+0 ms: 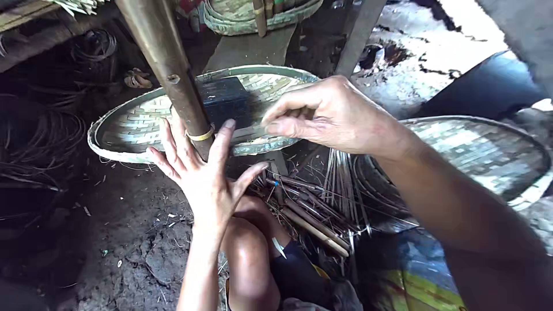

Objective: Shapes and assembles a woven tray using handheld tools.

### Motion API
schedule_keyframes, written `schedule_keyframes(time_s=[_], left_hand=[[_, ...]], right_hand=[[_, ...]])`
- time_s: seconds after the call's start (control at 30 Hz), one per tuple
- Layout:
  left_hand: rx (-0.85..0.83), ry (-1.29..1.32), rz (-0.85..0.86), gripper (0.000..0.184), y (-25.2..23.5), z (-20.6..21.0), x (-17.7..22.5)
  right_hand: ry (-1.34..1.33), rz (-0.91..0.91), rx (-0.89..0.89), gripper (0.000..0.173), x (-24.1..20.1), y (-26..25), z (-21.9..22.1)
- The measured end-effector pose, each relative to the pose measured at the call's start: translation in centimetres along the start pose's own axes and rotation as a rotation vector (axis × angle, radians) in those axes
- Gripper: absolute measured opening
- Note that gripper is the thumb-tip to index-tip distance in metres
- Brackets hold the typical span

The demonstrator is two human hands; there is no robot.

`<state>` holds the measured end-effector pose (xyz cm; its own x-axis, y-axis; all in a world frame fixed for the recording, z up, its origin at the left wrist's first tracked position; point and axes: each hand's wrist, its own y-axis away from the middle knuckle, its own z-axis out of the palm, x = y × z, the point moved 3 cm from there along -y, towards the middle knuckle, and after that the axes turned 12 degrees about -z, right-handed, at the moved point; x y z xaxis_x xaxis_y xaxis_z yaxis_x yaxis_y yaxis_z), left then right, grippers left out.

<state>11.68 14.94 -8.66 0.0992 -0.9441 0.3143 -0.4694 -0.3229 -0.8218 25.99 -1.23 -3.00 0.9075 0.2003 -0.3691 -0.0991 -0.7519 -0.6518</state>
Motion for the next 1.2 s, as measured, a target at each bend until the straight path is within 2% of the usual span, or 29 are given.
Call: schedule_keyframes(time_s=[0.07,0.13,0.3,0.73,0.8,0.87,0.9,0.97,1.03,1.1,1.17,1.2], left_hand=[[0.041,-0.028,-0.032,0.061,0.2,0.8,0.4],[0.009,-0.051,-0.050,0.050,0.0,0.6,0.5],[-0.083,-0.067,-0.010,0.047,-0.2,-0.3,0.2],[-0.016,-0.100,-0.032,0.045,0.3,0.2,0.5],[-0.011,-0.112,-0.024,0.045,0.2,0.2,0.4],[-0.030,-0.127,-0.008,0.045,0.0,0.2,0.4],[-0.048,-0.134,0.003,0.045,-0.1,0.1,0.4],[-0.090,-0.153,0.028,0.048,-0.2,-0.3,0.2],[-0.098,-0.165,0.053,0.046,-0.3,-0.5,0.1],[-0.113,-0.185,0.037,0.044,-0.1,-0.5,0.2],[-0.115,-0.224,0.016,0.044,0.0,-0.3,0.5],[-0.097,-0.238,0.017,0.045,-0.1,0.0,0.7]], right_hand=[[-0.020,0.010,-0.081,0.023,-0.2,-0.7,0.3],[-0.047,0.032,-0.136,0.021,-0.4,-1.2,0.5],[-0.138,0.075,-0.103,0.015,-0.6,-1.5,0.7],[-0.119,0.148,-0.019,0.017,-1.2,-1.7,2.2],[-0.078,0.171,-0.054,0.016,-2.0,-1.8,2.0],[-0.013,0.330,-0.174,0.016,-5.0,-2.3,0.4],[0.021,0.310,-0.133,0.018,-5.1,-1.9,-0.1],[0.077,0.118,0.179,0.028,-2.7,0.3,-1.2],[0.093,0.122,0.467,0.032,-2.1,3.6,-2.9],[0.092,0.268,0.653,0.038,-1.5,9.3,-2.1],[0.079,0.532,0.686,0.040,0.1,16.8,2.5],[0.068,0.699,0.641,0.037,1.0,20.9,6.1]])
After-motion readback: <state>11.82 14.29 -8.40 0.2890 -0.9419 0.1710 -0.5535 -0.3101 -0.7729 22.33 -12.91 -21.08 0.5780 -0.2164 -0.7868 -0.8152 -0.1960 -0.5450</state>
